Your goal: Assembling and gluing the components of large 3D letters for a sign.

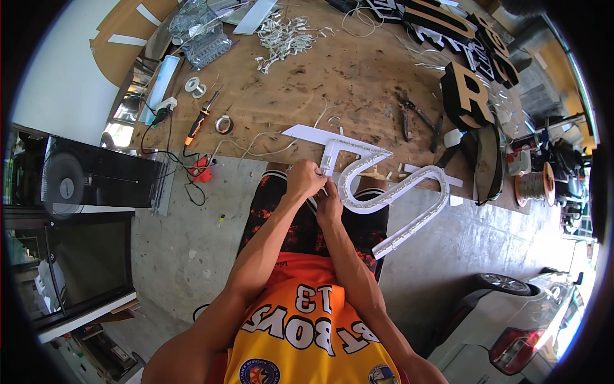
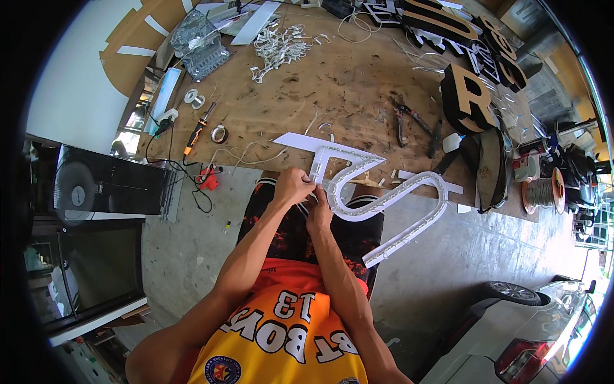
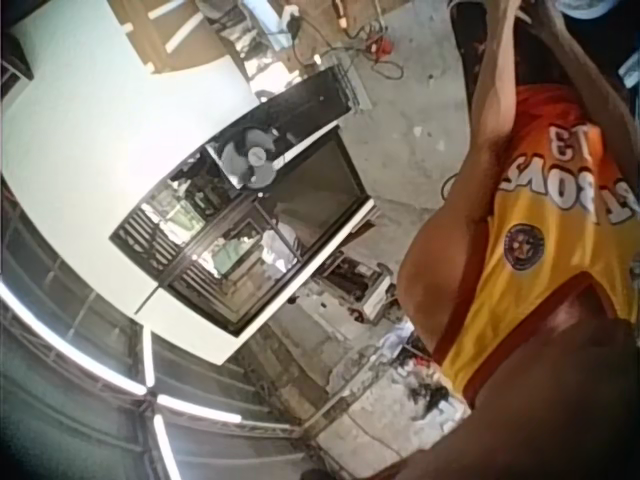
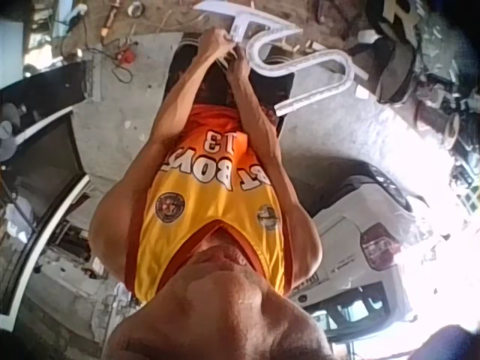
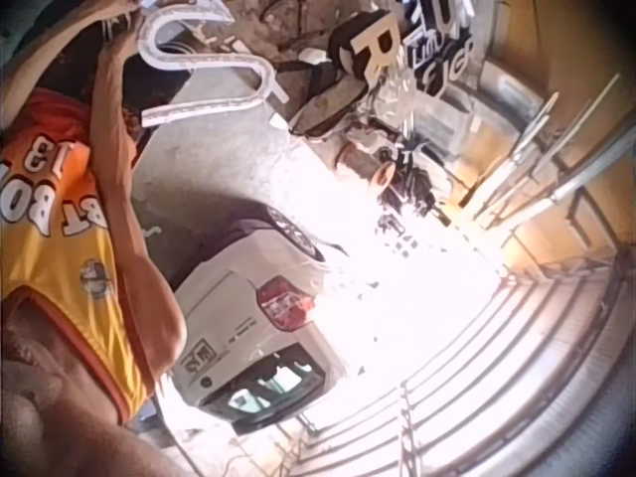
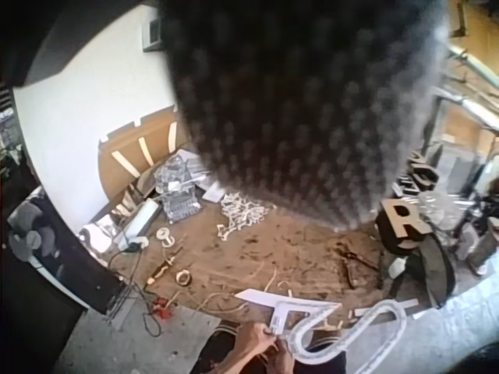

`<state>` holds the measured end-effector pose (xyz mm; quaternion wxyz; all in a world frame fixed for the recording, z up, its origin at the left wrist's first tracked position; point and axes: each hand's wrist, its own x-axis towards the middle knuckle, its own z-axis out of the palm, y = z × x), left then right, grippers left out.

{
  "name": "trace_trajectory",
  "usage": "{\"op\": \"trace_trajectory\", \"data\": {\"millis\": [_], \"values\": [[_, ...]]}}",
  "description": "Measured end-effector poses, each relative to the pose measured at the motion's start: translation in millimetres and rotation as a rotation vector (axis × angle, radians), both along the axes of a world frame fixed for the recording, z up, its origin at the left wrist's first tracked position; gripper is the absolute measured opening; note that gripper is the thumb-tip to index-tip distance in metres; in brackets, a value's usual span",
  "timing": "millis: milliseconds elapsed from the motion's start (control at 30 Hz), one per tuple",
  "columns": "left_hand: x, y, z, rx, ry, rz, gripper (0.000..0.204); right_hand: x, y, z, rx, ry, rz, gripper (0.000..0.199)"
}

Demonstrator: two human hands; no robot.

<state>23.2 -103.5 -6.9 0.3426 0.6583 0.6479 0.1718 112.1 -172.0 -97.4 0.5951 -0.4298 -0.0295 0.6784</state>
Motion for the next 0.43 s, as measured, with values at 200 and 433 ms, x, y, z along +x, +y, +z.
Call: {"op": "trace_trajectory", "data": {"millis": [200,433], "values": [[-10.1,-10.3,-23.7,0.128,-0.100,0.115,0.034,-1.3,-1.4,10.2,-0.010,0.020,-0.029,0.029],[-15.6,-4.6,-46.5,-0.151,-0.292,0.062,0.042,-0.1,-2.0,19.2,-0.017,0.000,-0.022,0.026]]}}
